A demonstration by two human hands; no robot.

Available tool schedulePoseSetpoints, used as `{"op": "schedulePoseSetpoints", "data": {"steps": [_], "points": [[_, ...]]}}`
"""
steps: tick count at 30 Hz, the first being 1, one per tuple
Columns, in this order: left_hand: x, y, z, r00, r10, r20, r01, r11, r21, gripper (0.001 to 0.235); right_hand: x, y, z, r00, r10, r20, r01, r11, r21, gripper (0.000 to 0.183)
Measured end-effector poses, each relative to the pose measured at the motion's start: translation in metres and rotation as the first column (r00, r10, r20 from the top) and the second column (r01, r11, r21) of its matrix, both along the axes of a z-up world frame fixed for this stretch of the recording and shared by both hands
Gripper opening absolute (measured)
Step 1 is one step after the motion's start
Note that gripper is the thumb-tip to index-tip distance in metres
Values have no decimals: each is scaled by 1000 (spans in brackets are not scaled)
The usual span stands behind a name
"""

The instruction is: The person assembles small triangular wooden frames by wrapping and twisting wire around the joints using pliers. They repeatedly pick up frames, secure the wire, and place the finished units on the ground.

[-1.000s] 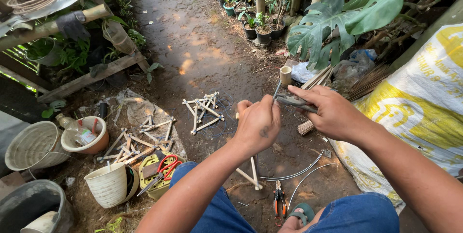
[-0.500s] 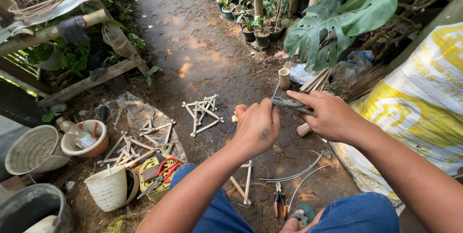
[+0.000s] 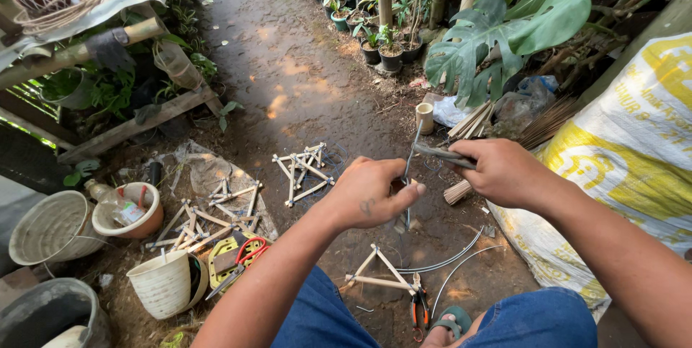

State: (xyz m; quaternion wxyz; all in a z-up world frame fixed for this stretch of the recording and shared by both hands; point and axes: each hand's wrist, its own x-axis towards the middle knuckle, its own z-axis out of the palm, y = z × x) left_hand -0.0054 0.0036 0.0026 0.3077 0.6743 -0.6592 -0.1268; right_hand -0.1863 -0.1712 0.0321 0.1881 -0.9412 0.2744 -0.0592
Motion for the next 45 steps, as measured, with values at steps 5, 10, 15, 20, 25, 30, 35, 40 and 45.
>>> {"op": "schedulePoseSetpoints", "data": {"steps": [5, 10, 15, 20, 25, 30, 35, 40, 45], "points": [[-7, -10, -9, 985, 140, 101, -126, 983, -133, 34, 1, -4, -13, 994, 40, 99, -35, 998, -53, 16], [-10, -17, -20, 975, 188, 117, -172, 976, -135, 34, 5, -14, -32, 965, 140, 221, -100, 979, -180, 21], [-15, -17, -22, 972, 218, 90, -206, 970, -128, 35, 12, -18, -47, 950, 145, 278, -82, 971, -226, 26], [-17, -15, -15, 971, 224, -83, -229, 972, -59, 34, 11, -22, -40, 952, 220, 211, -199, 973, -119, 29], [-16, -14, -13, 985, 173, -21, -175, 980, -100, 36, 4, -17, -38, 940, 269, 208, -268, 963, -35, 52], [-15, -15, -13, 990, 131, -57, -136, 987, -88, 35, 3, -13, -38, 970, 183, 158, -185, 983, -3, 49], [-14, -11, -7, 988, 110, -111, -121, 988, -100, 36, 3, -13, -35, 953, 229, 200, -234, 972, 3, 46], [-16, -1, 0, 975, 90, -202, -89, 996, 16, 34, 2, -7, -31, 975, 151, 164, -169, 980, 108, 36], [-18, 0, -5, 988, 29, -154, -40, 997, -71, 32, -4, -1, -26, 994, 105, 42, -111, 980, 167, 20]]}}
